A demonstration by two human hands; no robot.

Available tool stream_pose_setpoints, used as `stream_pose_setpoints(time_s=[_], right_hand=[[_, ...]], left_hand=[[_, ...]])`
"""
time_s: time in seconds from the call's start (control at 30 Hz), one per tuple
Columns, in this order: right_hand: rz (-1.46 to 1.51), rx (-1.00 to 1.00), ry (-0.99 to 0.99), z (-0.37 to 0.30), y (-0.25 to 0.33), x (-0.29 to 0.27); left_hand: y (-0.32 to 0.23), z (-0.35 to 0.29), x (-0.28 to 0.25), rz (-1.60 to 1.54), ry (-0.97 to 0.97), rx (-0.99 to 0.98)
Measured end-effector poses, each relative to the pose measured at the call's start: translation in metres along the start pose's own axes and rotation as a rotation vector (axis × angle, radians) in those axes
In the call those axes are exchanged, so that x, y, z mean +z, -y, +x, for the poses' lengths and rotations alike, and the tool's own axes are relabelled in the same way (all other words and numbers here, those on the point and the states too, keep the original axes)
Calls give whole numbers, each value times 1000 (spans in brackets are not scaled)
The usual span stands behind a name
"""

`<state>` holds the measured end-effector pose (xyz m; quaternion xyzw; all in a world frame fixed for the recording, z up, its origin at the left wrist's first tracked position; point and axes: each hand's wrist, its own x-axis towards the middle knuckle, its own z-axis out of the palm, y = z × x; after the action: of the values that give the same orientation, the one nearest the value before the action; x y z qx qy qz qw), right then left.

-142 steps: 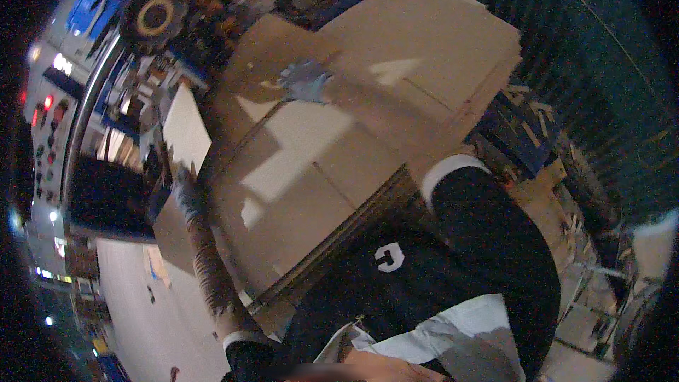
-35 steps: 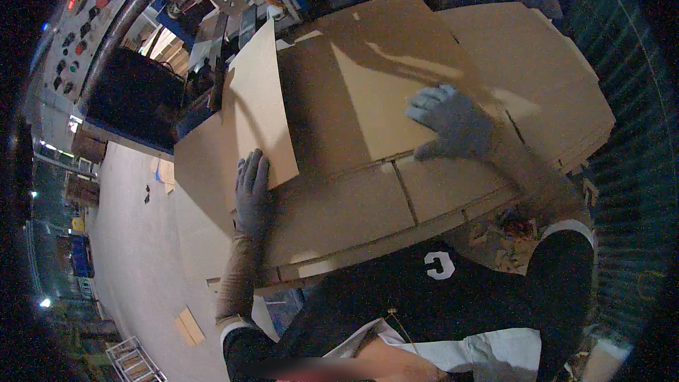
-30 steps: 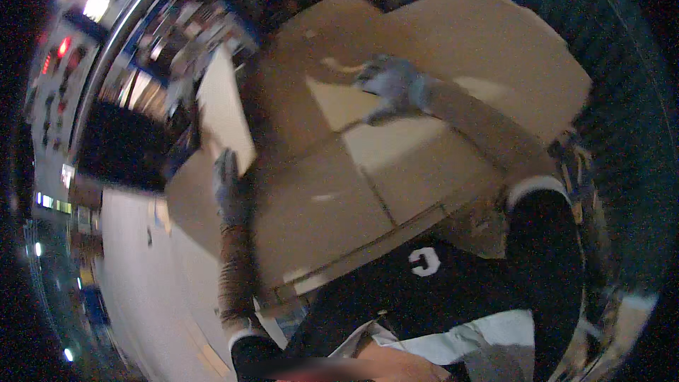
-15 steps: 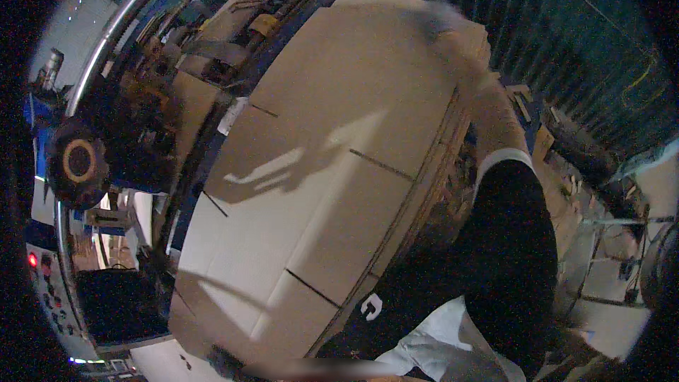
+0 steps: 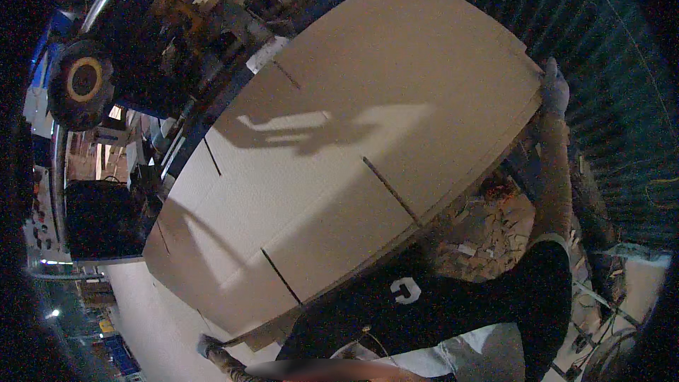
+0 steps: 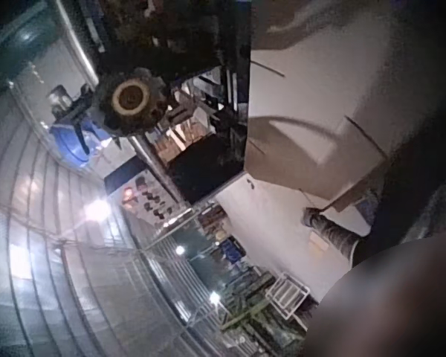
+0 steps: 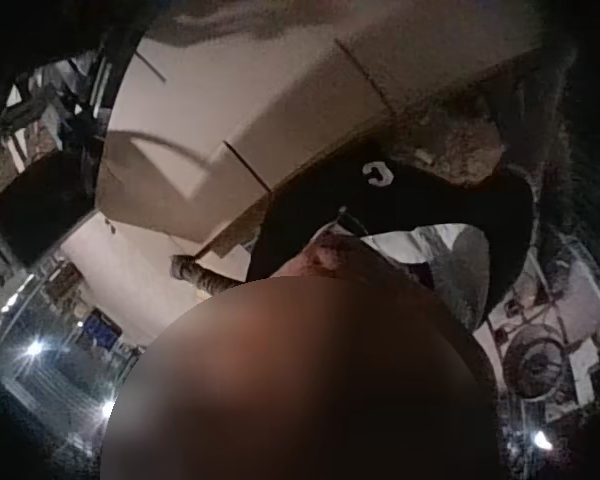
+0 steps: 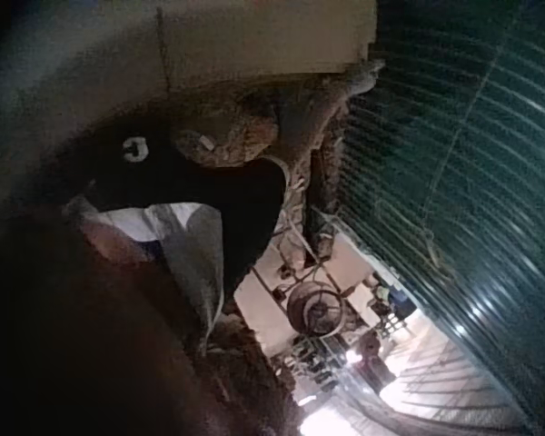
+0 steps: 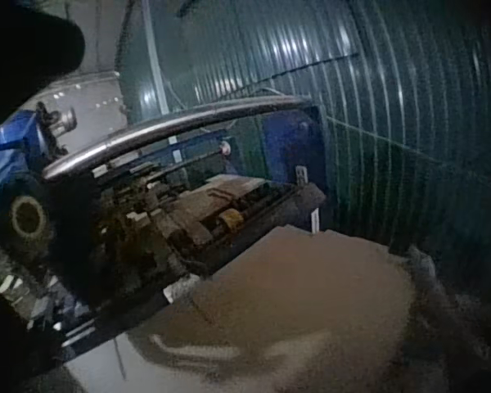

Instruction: The person repeatedly picks flat cardboard sheets from a stack and places them onto a machine table, aligning them by hand. The person continues this repetitive stacking action throughout the clip.

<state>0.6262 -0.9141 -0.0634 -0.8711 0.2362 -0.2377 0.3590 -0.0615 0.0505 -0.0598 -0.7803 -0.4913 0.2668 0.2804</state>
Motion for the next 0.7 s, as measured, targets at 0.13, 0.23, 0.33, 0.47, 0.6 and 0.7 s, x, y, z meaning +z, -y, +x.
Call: stream_pose_setpoints(time_s=[0.13,0.23,0.33,0.47,0.6,0.7], right_hand=[[35,29,-283,-54,39,-4],[380,38,-185,-129,71,-7],[81,-668,-308,-203,82,1],[267,-491,-264,-237,89,20],[970,-136,-141,-224,141,19],[1196,-89,236,-222,201,-20]], left_hand=[[8,-21,-28,-1667,-303,-524],[19,-41,-72,-1638,-402,-641],[40,-53,-107,-2054,-394,-638],[83,-41,-114,-2440,-762,-126],[101,-5,-99,-2113,-526,-48],[75,7,-108,-2651,-311,-35]])
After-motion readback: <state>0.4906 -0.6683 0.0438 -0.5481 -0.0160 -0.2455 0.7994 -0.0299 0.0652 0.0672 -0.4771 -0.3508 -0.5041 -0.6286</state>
